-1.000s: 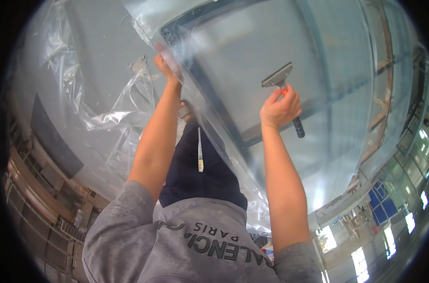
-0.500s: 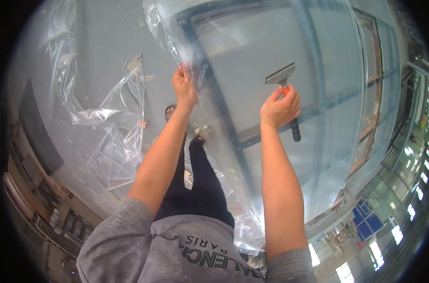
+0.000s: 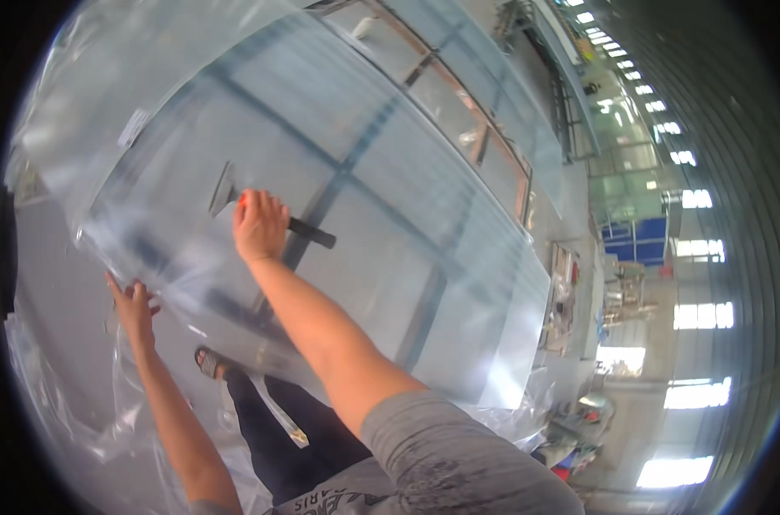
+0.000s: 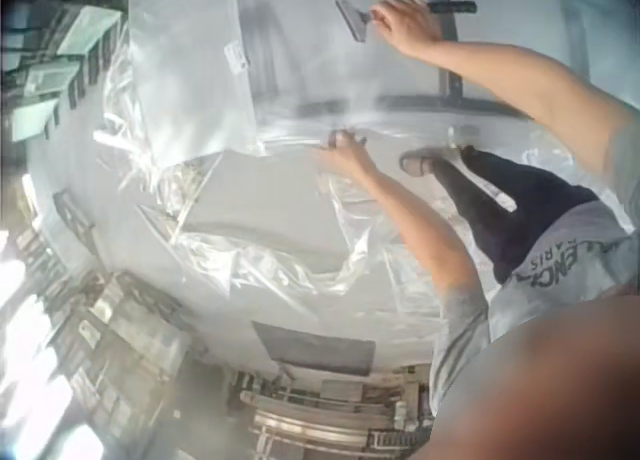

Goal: Using a hand scraper to clean or remove residue from the edges of a large glass panel.

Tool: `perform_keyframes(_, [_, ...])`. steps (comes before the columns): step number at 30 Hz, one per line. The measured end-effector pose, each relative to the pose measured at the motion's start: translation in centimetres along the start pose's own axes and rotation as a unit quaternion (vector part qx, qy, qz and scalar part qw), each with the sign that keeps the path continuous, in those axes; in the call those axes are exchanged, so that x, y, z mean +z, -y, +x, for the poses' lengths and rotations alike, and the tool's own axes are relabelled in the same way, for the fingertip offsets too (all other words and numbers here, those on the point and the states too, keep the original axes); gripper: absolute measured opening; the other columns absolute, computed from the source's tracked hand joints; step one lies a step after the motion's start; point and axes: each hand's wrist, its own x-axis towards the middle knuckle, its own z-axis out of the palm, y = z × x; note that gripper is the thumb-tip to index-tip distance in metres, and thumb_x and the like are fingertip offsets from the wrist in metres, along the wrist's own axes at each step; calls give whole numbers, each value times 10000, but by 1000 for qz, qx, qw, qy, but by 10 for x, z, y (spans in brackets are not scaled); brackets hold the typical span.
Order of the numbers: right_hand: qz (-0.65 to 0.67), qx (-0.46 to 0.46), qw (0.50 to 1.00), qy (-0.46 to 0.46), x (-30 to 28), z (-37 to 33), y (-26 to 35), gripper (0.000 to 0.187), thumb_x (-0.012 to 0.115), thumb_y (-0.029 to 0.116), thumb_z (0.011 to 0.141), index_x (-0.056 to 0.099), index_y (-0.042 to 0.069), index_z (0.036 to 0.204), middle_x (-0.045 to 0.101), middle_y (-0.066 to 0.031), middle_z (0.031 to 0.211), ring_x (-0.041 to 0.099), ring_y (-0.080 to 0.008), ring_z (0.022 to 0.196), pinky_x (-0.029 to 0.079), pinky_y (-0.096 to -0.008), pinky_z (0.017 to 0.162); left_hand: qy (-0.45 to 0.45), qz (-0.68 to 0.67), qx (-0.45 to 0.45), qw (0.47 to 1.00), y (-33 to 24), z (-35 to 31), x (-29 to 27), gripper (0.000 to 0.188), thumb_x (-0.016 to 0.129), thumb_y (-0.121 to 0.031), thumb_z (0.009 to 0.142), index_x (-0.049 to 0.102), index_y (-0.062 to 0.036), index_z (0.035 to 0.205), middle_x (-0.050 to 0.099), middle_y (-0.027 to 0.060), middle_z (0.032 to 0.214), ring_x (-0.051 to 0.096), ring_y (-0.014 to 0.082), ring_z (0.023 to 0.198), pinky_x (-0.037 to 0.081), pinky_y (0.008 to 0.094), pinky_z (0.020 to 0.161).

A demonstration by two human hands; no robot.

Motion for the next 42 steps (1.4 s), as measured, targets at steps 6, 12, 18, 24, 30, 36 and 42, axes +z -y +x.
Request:
perform_keyframes(6, [26,34,999,9,-15,9,-15,169,661,173,829,583,151,978,585,-27,902,575,-249,887,392,-402,801,-71,163,170,969,-13,-15,19,765,612,-86,872,255,-196,1540,581,149,1299,637,277,1066,555,390,766])
perform_keyframes(12, [43,14,998,35,11,-17,12,164,656,215,835,564,165,961,569,-51,898,576,-265,898,406,-447,851,-108,372,459,800,44,-29,-27,387,655,-25,748,616,-65,1131,616,145,1236,511,392,1269,405,492,1056])
perform_keyframes(18, [-68,-5,998,3,-6,8,-33,195,647,273,872,655,154,1026,666,-41,963,628,-276,955,431,-455,833,93,384,445,803,-43,-26,8,296,805,-286,769,615,-77,859,577,70,850,544,294,885,448,427,807])
perform_keyframes(24, [-35,6,999,28,12,-7,-23,251,649,296,871,664,152,1076,666,16,987,624,-255,964,424,-434,854,191,401,467,764,-29,-22,-43,227,774,-280,790,636,-109,849,525,20,834,522,237,845,446,410,790])
perform_keyframes(30, [-49,1,999,8,14,-5,-20,234,652,305,863,671,155,1042,666,18,982,620,-248,948,424,-419,857,187,456,582,647,-46,-16,-27,154,733,-276,810,668,-149,869,519,-13,883,532,195,906,454,357,872])
perform_keyframes(36, [-45,21,999,21,12,-5,-21,230,657,324,855,679,165,1019,668,21,967,621,-245,945,428,-418,856,297,426,612,596,-26,-18,-26,165,736,-298,802,670,-164,872,521,-14,889,543,176,963,432,364,966])
perform_keyframes(42, [-46,16,999,17,4,0,-13,230,674,298,837,659,143,1005,664,-24,953,619,-268,943,439,-434,852,283,422,564,651,-37,-42,-14,145,714,-275,769,660,-165,847,518,-20,862,545,180,901,441,324,842])
